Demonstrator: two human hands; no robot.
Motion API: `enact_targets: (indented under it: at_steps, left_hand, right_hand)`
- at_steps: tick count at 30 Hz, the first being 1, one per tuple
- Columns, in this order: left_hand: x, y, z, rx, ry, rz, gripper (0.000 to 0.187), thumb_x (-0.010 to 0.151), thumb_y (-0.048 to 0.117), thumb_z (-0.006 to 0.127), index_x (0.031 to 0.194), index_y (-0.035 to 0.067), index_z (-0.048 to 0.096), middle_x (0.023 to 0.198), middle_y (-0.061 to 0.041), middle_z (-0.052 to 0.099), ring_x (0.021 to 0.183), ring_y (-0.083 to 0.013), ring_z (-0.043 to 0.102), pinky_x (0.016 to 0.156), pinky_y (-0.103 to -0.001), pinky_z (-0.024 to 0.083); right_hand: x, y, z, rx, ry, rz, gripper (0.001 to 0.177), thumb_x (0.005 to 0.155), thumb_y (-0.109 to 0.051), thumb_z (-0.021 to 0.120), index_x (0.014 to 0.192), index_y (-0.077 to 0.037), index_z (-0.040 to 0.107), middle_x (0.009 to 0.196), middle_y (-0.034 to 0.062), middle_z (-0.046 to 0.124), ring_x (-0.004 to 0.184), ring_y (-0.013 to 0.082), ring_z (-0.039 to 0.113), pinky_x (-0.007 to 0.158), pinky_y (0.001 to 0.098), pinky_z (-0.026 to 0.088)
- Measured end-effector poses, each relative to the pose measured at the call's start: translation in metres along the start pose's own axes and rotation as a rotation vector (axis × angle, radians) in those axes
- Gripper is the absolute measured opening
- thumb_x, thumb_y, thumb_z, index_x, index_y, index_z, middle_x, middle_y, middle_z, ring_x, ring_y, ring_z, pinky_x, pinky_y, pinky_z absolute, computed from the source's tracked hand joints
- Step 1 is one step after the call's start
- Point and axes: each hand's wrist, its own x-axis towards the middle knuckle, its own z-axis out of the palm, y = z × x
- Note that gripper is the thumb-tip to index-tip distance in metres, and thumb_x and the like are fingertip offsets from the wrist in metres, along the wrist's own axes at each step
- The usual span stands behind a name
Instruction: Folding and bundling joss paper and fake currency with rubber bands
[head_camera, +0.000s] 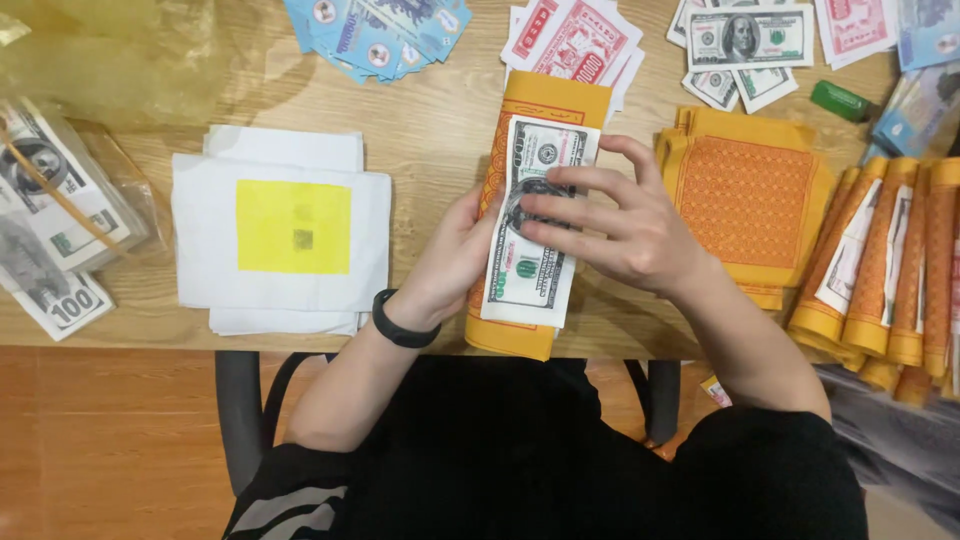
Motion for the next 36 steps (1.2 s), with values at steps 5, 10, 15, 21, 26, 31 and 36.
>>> enact_targets:
  at_steps: [5, 10, 15, 21, 26, 31, 36]
  left_hand:
    - [-0.011, 0.016, -0.002, -0.164, 0.091, -0.039, 0.041, 0.093, 0.026, 0.056, 0.125, 0.000, 0.056, 0.123, -0.015, 0.065, 0.103, -0.0181, 0.064, 0.086, -0.029, 0.055]
    - [-0.019, 0.014, -0.032, -0.181, 0.345, -0.030, 0.032, 0.085, 0.009, 0.057, 0.116, 0.000, 0.060, 0.105, -0.013, 0.069, 0.088, -0.0189, 0.065, 0.075, -0.030, 0.053]
    - [-0.036, 0.014, -0.046, -0.316, 0.546, -0.018, 0.028, 0.084, 0.008, 0.057, 0.110, -0.002, 0.060, 0.102, -0.015, 0.070, 0.084, -0.0218, 0.066, 0.072, -0.032, 0.055]
    - [-0.050, 0.007, -0.059, -0.270, 0.525, -0.064, 0.025, 0.083, 0.009, 0.059, 0.105, -0.001, 0.065, 0.095, -0.012, 0.071, 0.079, -0.0173, 0.066, 0.068, -0.028, 0.053]
    - [-0.060, 0.022, -0.068, -0.292, 0.346, -0.065, 0.036, 0.083, 0.008, 0.056, 0.117, 0.001, 0.061, 0.113, -0.012, 0.069, 0.093, -0.0201, 0.066, 0.079, -0.031, 0.053]
    - [-0.059, 0.017, -0.081, -0.297, 0.287, 0.024, 0.027, 0.085, 0.006, 0.057, 0.111, 0.001, 0.060, 0.107, -0.012, 0.068, 0.089, -0.0188, 0.066, 0.075, -0.029, 0.053]
    - [-0.053, 0.013, -0.092, -0.287, 0.318, 0.227, 0.037, 0.084, 0.005, 0.058, 0.120, 0.000, 0.058, 0.116, -0.011, 0.067, 0.101, -0.0187, 0.063, 0.089, -0.031, 0.051]
  right_hand:
    - [0.016, -0.001, 0.002, -0.037, -0.139, 0.031, 0.022, 0.100, -0.006, 0.062, 0.119, -0.015, 0.068, 0.122, 0.0022, 0.069, 0.113, 0.0282, 0.062, 0.104, 0.0566, 0.033]
    - [0.040, 0.018, 0.017, 0.296, -0.367, 0.110, 0.045, 0.089, -0.007, 0.056, 0.133, -0.017, 0.053, 0.148, 0.0049, 0.046, 0.142, 0.0330, 0.034, 0.119, 0.0670, 0.018]
    - [0.094, 0.078, 0.076, 0.422, -0.056, 0.462, 0.024, 0.098, 0.001, 0.046, 0.114, 0.000, 0.065, 0.121, 0.0162, 0.064, 0.118, 0.0287, 0.056, 0.105, 0.0476, 0.040]
    - [0.132, 0.135, 0.172, 0.036, -0.121, 0.449, 0.013, 0.093, -0.007, 0.060, 0.100, 0.001, 0.053, 0.089, 0.0212, 0.059, 0.081, 0.0410, 0.053, 0.066, 0.0456, 0.038]
    - [0.136, 0.135, 0.187, -0.137, -0.364, 0.628, 0.045, 0.071, -0.018, 0.076, 0.106, -0.003, 0.054, 0.110, 0.0245, 0.057, 0.100, 0.0462, 0.049, 0.068, 0.0589, 0.043]
    - [0.122, 0.148, 0.214, -0.389, -0.190, 0.584, 0.030, 0.072, 0.005, 0.061, 0.102, 0.000, 0.059, 0.094, 0.0196, 0.062, 0.084, 0.0399, 0.056, 0.064, 0.0507, 0.047]
    - [0.119, 0.140, 0.174, -0.272, -0.016, 0.667, 0.020, 0.092, -0.007, 0.055, 0.074, -0.006, 0.045, 0.061, 0.0127, 0.052, 0.050, 0.0394, 0.045, 0.047, 0.0473, 0.031]
